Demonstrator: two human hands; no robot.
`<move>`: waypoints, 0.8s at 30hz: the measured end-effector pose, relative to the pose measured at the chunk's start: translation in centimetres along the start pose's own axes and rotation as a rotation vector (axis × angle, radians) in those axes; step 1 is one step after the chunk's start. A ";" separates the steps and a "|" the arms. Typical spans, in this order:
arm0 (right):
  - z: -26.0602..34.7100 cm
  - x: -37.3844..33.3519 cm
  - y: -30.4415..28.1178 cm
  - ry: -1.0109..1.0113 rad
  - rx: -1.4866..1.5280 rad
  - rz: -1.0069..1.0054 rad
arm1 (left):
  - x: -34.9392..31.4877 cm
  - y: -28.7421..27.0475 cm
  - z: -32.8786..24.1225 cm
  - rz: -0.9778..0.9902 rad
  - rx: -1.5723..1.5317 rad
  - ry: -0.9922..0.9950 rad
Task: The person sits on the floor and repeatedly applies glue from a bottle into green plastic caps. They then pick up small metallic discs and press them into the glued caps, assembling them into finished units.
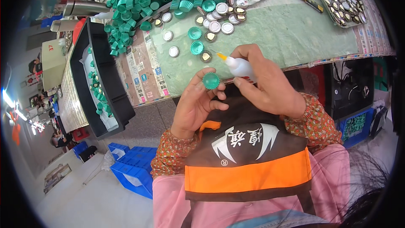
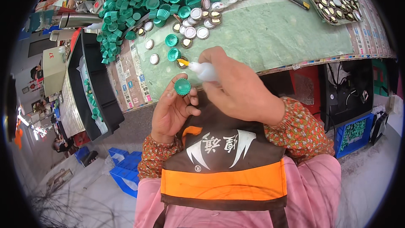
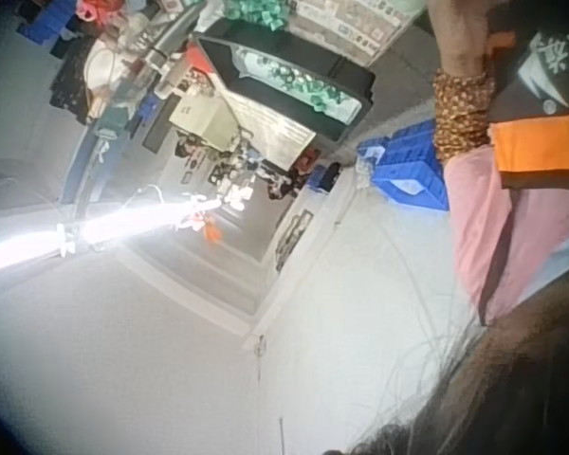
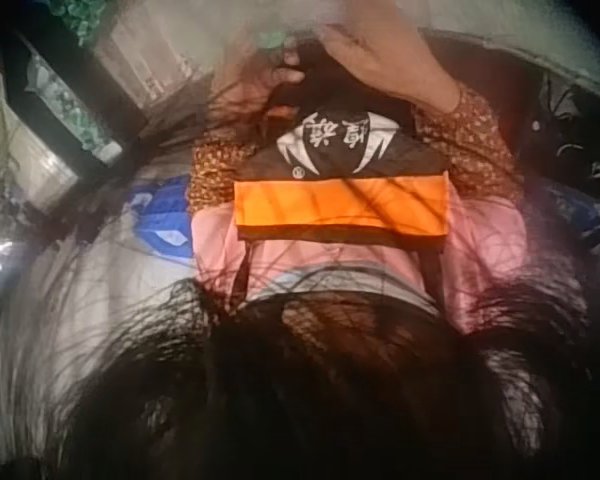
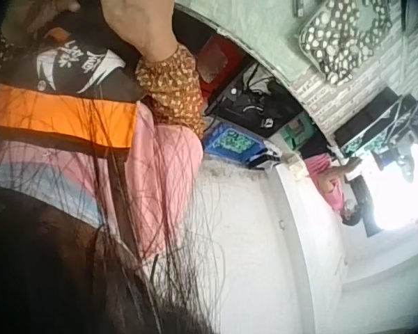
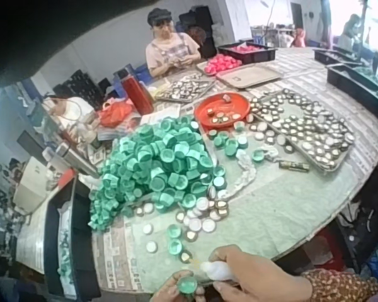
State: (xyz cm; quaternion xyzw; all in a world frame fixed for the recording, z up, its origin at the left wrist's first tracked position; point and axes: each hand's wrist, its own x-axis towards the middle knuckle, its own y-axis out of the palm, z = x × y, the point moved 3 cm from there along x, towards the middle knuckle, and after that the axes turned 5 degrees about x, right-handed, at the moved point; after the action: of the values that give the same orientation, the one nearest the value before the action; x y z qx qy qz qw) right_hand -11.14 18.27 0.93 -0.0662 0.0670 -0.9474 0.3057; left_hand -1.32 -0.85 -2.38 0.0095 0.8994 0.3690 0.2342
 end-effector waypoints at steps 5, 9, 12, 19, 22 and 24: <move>0.9 -0.5 -1.5 -0.195 -0.088 0.062 | -0.3 -0.5 -0.4 0.018 -0.103 0.000; 1.9 -1.4 -1.5 -0.224 -0.076 0.093 | 0.0 -0.6 -0.4 0.036 -0.088 -0.013; 2.0 -1.6 -1.3 -0.287 -0.069 0.079 | -0.1 -0.2 -0.5 0.003 -0.019 -0.008; 2.1 -1.7 -0.6 -0.365 -0.090 0.030 | 0.0 -0.2 -0.5 0.019 0.067 -0.008; 1.9 -1.7 -0.3 -0.362 -0.102 0.034 | 0.0 -0.3 -0.4 0.014 0.080 -0.017; 1.9 -1.7 -0.3 -0.357 -0.097 0.039 | 0.0 -0.1 -0.2 0.017 0.079 -0.016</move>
State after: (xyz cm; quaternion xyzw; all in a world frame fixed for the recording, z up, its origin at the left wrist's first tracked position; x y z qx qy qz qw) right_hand -9.64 19.36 2.69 -0.2469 0.0587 -0.9102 0.3273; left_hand -1.41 -1.11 -2.33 0.0296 0.9113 0.3349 0.2378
